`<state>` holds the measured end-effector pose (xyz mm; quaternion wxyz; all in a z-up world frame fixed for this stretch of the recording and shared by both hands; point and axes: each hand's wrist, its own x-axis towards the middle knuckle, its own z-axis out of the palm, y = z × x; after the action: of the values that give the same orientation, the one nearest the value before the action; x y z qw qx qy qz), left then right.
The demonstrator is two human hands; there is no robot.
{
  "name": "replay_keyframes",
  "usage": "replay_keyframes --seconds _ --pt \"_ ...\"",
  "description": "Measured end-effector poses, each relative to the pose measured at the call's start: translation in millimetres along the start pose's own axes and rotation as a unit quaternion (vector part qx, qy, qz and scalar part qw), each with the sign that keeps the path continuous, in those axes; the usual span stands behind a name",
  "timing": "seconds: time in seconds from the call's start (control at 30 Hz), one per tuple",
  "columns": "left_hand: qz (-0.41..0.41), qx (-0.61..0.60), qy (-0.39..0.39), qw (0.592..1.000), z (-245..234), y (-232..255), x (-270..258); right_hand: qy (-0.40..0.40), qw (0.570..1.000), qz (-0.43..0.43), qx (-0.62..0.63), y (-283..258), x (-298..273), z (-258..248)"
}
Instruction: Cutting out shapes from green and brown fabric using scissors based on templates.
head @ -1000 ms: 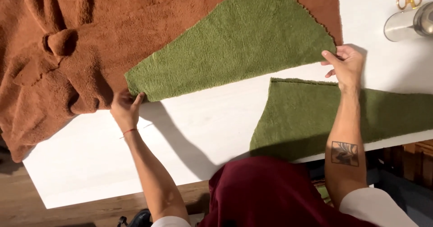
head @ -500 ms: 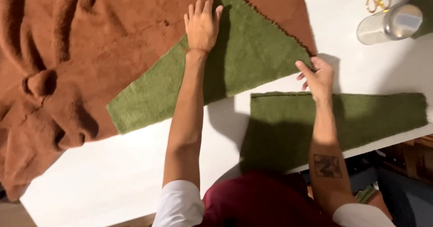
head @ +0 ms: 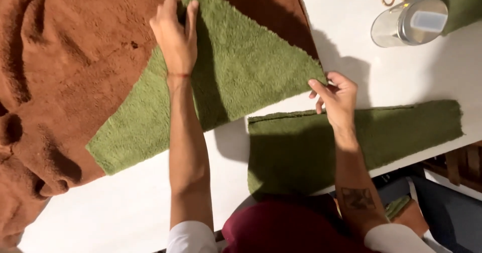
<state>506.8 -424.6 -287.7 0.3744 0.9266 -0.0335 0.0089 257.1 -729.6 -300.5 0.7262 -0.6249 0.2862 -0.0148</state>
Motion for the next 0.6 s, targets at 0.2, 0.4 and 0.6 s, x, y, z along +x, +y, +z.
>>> replay_keyframes --seconds 0.2,0.4,0.6 --pt "0.144 0.142 0.031 0.979 56 -37 14 0.022 0.995 0.028 -0.094 -3 18 -5" --pt "0.03 0.183 -0.03 0.982 64 -22 8 0.037 0.994 0.032 -0.1 -2 11 -17" --pt "0.08 0.254 -0.012 0.964 32 18 -48 0.081 0.992 -0.041 -0.092 4 7 -17"
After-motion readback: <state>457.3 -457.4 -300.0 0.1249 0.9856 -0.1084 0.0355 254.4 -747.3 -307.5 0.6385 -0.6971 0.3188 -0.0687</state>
